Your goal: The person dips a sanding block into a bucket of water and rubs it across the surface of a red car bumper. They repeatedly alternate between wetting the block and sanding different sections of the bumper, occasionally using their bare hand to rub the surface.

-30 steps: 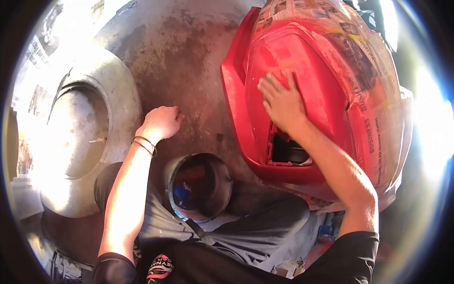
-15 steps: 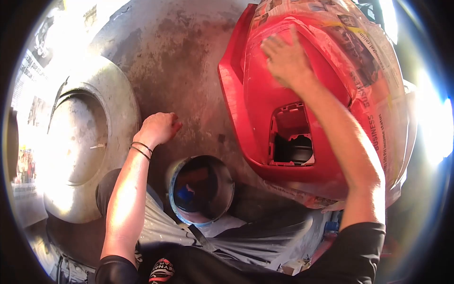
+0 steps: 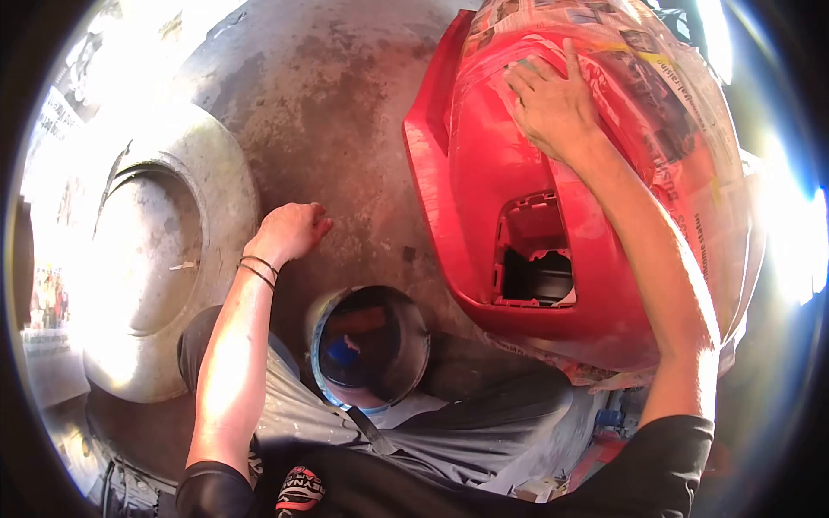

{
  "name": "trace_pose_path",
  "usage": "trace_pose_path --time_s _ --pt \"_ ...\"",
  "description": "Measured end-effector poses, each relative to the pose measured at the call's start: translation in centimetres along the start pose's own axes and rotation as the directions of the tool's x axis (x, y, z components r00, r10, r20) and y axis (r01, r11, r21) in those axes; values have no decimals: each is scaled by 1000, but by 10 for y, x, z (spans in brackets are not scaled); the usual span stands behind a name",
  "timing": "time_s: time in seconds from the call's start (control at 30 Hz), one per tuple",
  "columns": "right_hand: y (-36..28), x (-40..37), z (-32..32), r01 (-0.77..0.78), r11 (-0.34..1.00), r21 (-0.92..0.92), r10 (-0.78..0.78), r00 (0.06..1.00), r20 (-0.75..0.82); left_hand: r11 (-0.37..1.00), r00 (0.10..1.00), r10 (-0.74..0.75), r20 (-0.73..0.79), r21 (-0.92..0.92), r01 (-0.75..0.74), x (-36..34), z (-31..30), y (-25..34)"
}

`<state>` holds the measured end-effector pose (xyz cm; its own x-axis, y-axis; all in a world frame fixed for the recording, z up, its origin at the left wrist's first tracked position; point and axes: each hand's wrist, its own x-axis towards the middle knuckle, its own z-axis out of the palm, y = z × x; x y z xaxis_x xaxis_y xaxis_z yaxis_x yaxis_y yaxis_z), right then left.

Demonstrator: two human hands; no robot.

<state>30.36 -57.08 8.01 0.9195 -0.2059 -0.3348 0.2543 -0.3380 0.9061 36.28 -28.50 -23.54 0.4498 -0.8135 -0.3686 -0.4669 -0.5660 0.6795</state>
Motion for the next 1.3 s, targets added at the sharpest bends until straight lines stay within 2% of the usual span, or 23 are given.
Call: trace_pose_path --time_s 0.03,0.1,0.13,0.2,0.23,0.3,0.33,0.37,0.43,0.47,0.57,0.7,0.77,0.87,1.0,1.07,1.1,1.17,1.2,1.23,1.27,1.3 --pt "-5 -1 -2 -2 1000 0 2 1000 1 1000 1000 4 -8 -8 -4 -1 -2 3" --pt "-31 10 -12 -164 984 -68 169 982 85 1000 1000 5 -18 -11 -5 -3 -2 3" --pt "-51 19 1 -169 983 -67 174 981 85 1000 1000 6 -10 0 -6 -4 -1 4" --pt "-84 33 36 -27 999 45 25 998 53 1000 999 16 -28 -5 -16 -2 5 3" --pt "-78 32 36 -42 998 39 40 998 55 1000 999 28 -37 1 -28 1 3 1" --pt "-72 29 35 23 991 133 -27 999 30 1000 1000 8 -4 -14 -8 -1 6 -3" --pt "-54 12 7 31 998 56 -36 996 82 1000 1000 -12 2 2 12 0 5 -2" --pt "-39 1 2 33 998 53 -38 995 91 1000 1000 -5 8 -2 5 1 5 -1" --pt "-8 -26 7 -130 977 171 127 992 28 999 1000 8 -2 -31 -9 2 3 1" --pt "-7 -46 5 -124 991 57 125 992 -1 1000 1000 8 0 -26 -8 3 2 2" --pt "-12 -59 -8 -157 988 3 157 987 33 1000 1000 5 -17 -7 -6 5 2 7" --pt "-7 -15 -26 -211 977 13 208 972 108 1000 1000 14 -27 -25 -15 1 4 0" --pt "-9 -15 -10 -217 974 -61 217 976 -16 999 999 31 15 19 -31 -1 4 -4" --pt "-18 -46 -4 -261 964 38 263 963 -64 1000 1000 1 -11 2 -1 -6 0 -1" --pt "-15 -42 -5 -241 969 51 244 968 -53 1000 1000 6 -4 0 -6 -9 -1 9" --pt "-17 -16 -8 -276 956 -100 270 960 -69 1000 1000 19 -13 -2 -19 -9 3 7" --pt "-21 -5 -3 -264 960 -90 258 963 -75 1000 999 26 -30 -8 -27 -11 4 2" --pt "-24 10 14 -311 949 -46 308 949 -63 1000 1000 2 0 27 -2 -10 1 0" --pt "-17 11 26 -310 933 183 329 940 -89 998 1000 -7 26 66 5 -8 -2 1" --pt "-10 5 31 -302 935 187 322 943 -88 998 999 -14 32 63 12 -4 0 3" --pt "-3 -4 38 -222 932 287 304 910 -284 1000 999 22 -42 -3 -22 4 4 6" --pt "2 -10 44 -124 922 367 298 831 -469 996 991 53 -120 -66 -61 10 8 11"
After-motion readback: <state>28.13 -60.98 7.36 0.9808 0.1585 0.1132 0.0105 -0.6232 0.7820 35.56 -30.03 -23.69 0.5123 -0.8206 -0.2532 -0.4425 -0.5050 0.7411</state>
